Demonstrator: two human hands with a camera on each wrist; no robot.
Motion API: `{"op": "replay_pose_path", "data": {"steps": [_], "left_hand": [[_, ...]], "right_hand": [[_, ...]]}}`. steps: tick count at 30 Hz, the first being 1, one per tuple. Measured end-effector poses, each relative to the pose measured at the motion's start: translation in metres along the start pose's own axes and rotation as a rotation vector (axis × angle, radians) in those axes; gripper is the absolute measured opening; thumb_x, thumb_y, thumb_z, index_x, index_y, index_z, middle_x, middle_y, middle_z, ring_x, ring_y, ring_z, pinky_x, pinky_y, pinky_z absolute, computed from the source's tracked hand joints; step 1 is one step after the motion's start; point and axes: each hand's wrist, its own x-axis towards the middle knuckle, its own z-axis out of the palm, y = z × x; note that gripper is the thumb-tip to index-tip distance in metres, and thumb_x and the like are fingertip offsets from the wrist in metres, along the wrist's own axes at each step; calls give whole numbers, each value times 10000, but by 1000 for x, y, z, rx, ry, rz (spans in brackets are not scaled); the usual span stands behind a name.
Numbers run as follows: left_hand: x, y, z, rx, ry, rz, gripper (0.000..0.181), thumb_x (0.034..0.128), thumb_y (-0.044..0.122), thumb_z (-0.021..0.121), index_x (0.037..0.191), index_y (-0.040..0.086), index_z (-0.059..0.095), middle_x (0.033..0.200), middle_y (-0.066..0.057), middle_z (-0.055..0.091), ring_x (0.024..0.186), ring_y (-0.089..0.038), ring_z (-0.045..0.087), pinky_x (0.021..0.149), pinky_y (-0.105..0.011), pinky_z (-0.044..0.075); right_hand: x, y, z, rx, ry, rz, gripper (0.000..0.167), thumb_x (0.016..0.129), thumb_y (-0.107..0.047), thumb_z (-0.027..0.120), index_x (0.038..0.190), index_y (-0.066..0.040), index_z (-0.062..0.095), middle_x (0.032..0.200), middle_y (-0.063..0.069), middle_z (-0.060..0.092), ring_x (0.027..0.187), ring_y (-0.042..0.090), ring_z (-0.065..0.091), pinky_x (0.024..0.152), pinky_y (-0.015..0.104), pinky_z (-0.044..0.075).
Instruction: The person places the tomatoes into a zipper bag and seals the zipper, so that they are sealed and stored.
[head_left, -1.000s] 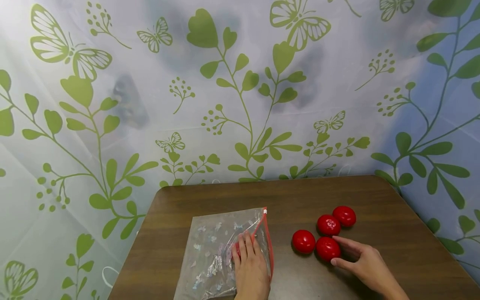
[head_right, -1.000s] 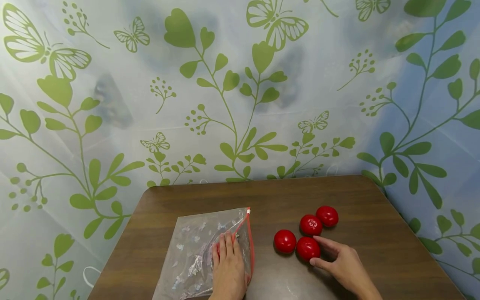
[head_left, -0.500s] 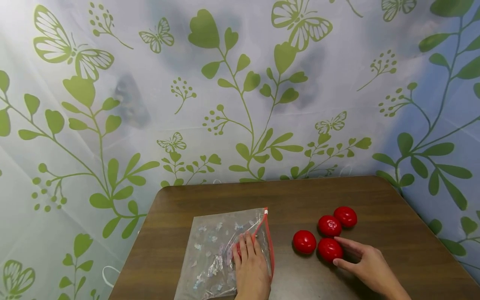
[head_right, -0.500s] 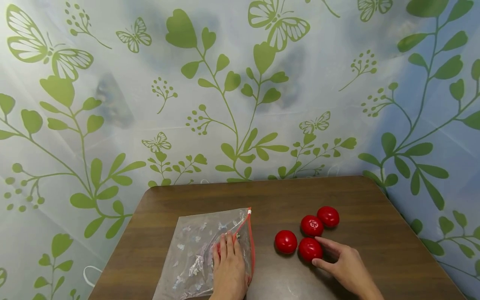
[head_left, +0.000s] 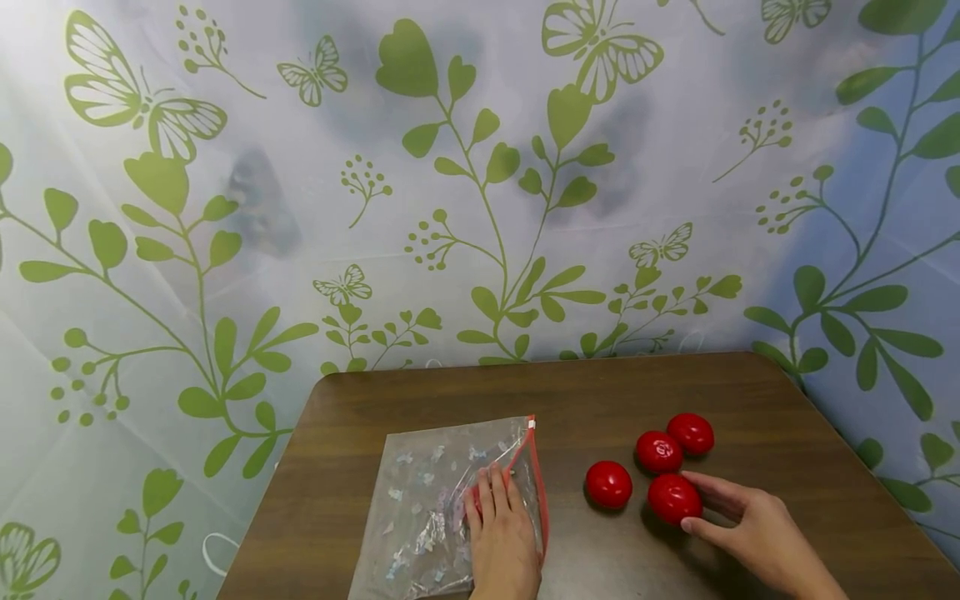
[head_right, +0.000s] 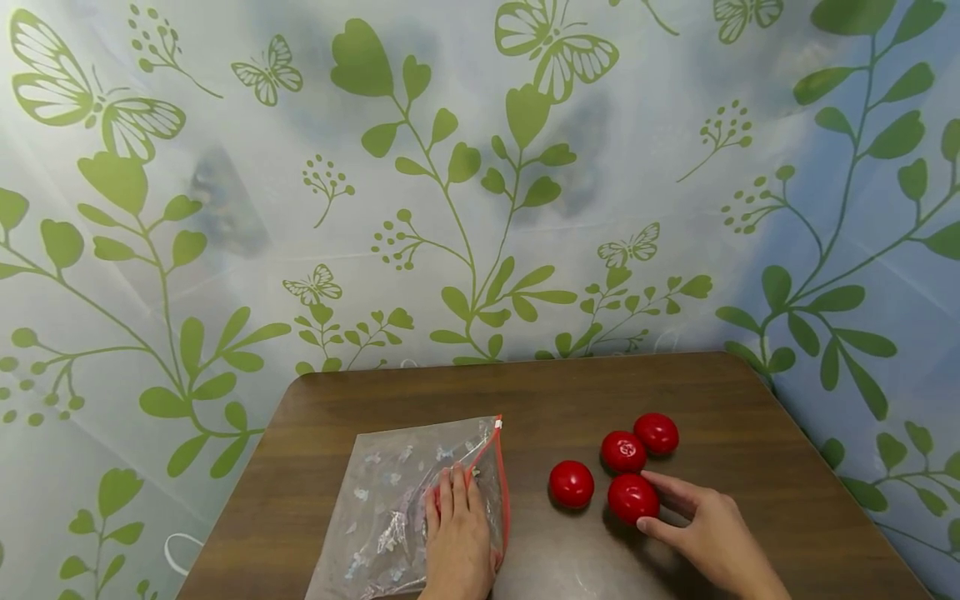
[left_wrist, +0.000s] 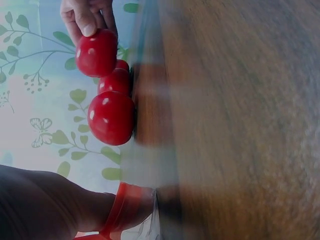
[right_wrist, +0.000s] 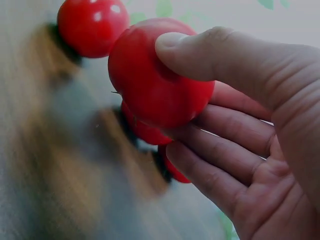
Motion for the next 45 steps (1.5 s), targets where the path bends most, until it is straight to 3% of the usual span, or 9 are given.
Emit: {"op": "replay_pose_path", "data": {"steps": [4,8,10,18,27,33,39,45], "left_hand": [[0,-1,0,3,-1,1,1037,668,213,986,1563,-37,526,1690,-268,435,1594,-460,394,1286,-654,320],[-1,-1,0,-1,4,2,1005,686,196,971,1558,-38,529,1688,-269,437,1591,-460,398,1284,-656,320],[-1,-1,0,1,8,4,997,686,190,968,1555,-36,533,1685,-268,441,1589,-460,401,1282,-656,324],[-1,-1,1,-6,11,-1,967,702,168,950,1554,-29,537,1685,-260,445,1594,-455,396,1284,-656,320],[0,-1,-1,4,-3,-6,1081,648,229,999,1573,-42,511,1689,-260,442,1597,-450,396,1287,-648,320],[-1,0,0,-4,-2,-5,1093,640,251,1008,1570,-45,515,1686,-261,446,1593,-454,401,1286,-652,323],[-1,0,-1,-18,-9,-10,1105,638,241,1009,1578,-49,506,1691,-264,437,1597,-458,392,1290,-658,312],[1,0,-2,-20,-26,-16,1121,635,241,1013,1586,-50,495,1699,-259,428,1603,-460,380,1299,-659,301]], "right_hand": [[-2,-6,-2,0,10,-16,696,855,-367,950,1427,-52,709,1417,221,725,1153,213,792,896,300,660],[-2,-12,-1,11,4,-31,688,860,-353,948,1429,-51,706,1417,222,725,1190,343,779,908,331,664],[-1,-15,-1,15,4,-39,682,859,-355,949,1431,-71,711,1415,213,729,1194,348,777,911,333,664],[3,-29,3,37,28,-79,663,841,-372,962,1423,-151,734,1406,182,740,1123,146,792,891,250,646],[12,-48,13,106,-11,-136,654,861,-309,952,1449,-146,716,1443,193,718,1188,327,787,926,358,665],[20,-59,23,133,-49,-194,642,878,-362,934,1442,-145,715,1426,147,737,1197,289,786,949,314,652],[30,-66,32,173,-85,-248,621,898,-358,917,1434,-118,714,1416,131,744,1222,294,776,985,396,646],[39,-72,44,181,-118,-320,606,907,-379,910,1433,-146,720,1405,81,756,1197,164,764,982,449,645]]}}
